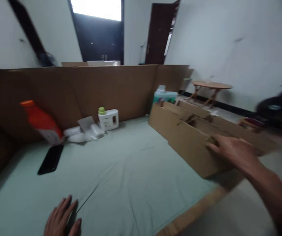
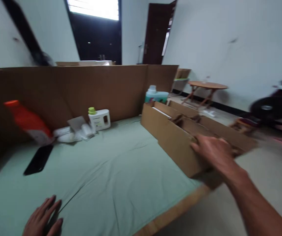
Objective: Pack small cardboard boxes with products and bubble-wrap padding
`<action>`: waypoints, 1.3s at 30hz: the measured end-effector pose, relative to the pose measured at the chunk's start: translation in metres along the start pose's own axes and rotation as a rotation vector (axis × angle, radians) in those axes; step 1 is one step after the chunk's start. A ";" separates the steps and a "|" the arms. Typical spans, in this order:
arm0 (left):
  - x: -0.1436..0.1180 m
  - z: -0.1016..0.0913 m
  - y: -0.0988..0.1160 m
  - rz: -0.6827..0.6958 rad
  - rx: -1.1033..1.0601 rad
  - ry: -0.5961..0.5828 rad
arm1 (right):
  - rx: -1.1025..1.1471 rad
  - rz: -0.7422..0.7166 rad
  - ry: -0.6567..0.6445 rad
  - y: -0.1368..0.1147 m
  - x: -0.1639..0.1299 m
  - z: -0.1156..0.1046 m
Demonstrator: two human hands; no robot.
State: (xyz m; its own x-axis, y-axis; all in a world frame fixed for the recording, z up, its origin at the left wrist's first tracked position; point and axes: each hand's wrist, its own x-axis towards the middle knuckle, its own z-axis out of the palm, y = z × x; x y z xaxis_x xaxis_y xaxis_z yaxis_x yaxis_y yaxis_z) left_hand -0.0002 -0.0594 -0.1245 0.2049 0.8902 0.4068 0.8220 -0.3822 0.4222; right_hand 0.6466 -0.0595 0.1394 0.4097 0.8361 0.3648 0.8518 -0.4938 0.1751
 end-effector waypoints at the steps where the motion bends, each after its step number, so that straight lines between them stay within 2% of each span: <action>1: 0.001 -0.004 0.011 -0.027 -0.006 0.007 | 0.052 -0.060 -0.036 0.010 0.004 0.012; 4: 0.006 -0.011 0.039 -0.113 -0.027 0.062 | 0.184 -0.206 0.024 0.014 0.003 0.039; 6: 0.010 -0.017 0.054 -0.114 -0.063 0.090 | 0.262 -0.333 0.122 -0.005 -0.013 0.037; 9: 0.018 -0.029 0.077 -0.087 -0.128 0.094 | 0.409 -0.580 0.208 -0.063 -0.050 0.005; 13: 0.028 -0.040 0.109 -0.120 -0.239 0.036 | 0.627 -0.923 0.219 -0.158 -0.091 -0.053; 15: 0.032 -0.041 0.119 -0.141 -0.302 -0.007 | 0.766 -1.073 0.221 -0.185 -0.103 -0.071; 16: 0.034 -0.042 0.121 -0.152 -0.333 -0.022 | 0.831 -1.104 0.227 -0.189 -0.106 -0.075; 18: 0.036 -0.042 0.121 -0.193 -0.400 -0.024 | 0.953 -1.039 0.255 -0.182 -0.107 -0.068; 20: 0.039 -0.044 0.117 -0.234 -0.465 -0.004 | 1.018 -0.854 0.248 -0.168 -0.104 -0.046; 21: 0.040 -0.044 0.115 -0.249 -0.494 0.002 | 1.020 -0.767 0.203 -0.163 -0.104 -0.031; 24: 0.044 -0.043 0.113 -0.278 -0.545 0.010 | 0.960 -0.649 -0.082 -0.167 -0.114 0.015; 27: 0.046 -0.034 0.113 -0.323 -0.584 0.045 | 0.973 -0.612 -0.412 -0.201 -0.132 0.045; 28: 0.048 -0.031 0.113 -0.342 -0.594 0.066 | 0.994 -0.598 -0.478 -0.214 -0.135 0.050; 30: 0.057 -0.027 0.109 -0.378 -0.605 0.102 | 1.043 -0.566 -0.519 -0.242 -0.131 0.053; 35: 0.108 -0.031 0.079 -0.407 -0.609 0.131 | 1.136 -0.512 -0.554 -0.305 -0.091 0.044; 37: 0.125 -0.031 0.066 -0.418 -0.613 0.146 | 1.143 -0.504 -0.581 -0.318 -0.075 0.045; 39: 0.130 -0.027 0.058 -0.422 -0.620 0.151 | 1.143 -0.536 -0.595 -0.320 -0.059 0.050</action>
State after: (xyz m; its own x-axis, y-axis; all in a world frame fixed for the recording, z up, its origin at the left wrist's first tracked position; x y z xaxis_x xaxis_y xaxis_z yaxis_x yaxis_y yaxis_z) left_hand 0.0598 0.0278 -0.0256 -0.1718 0.9652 0.1971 0.3564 -0.1256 0.9258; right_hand 0.3663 0.0613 0.0167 -0.2171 0.9762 0.0023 0.6208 0.1399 -0.7714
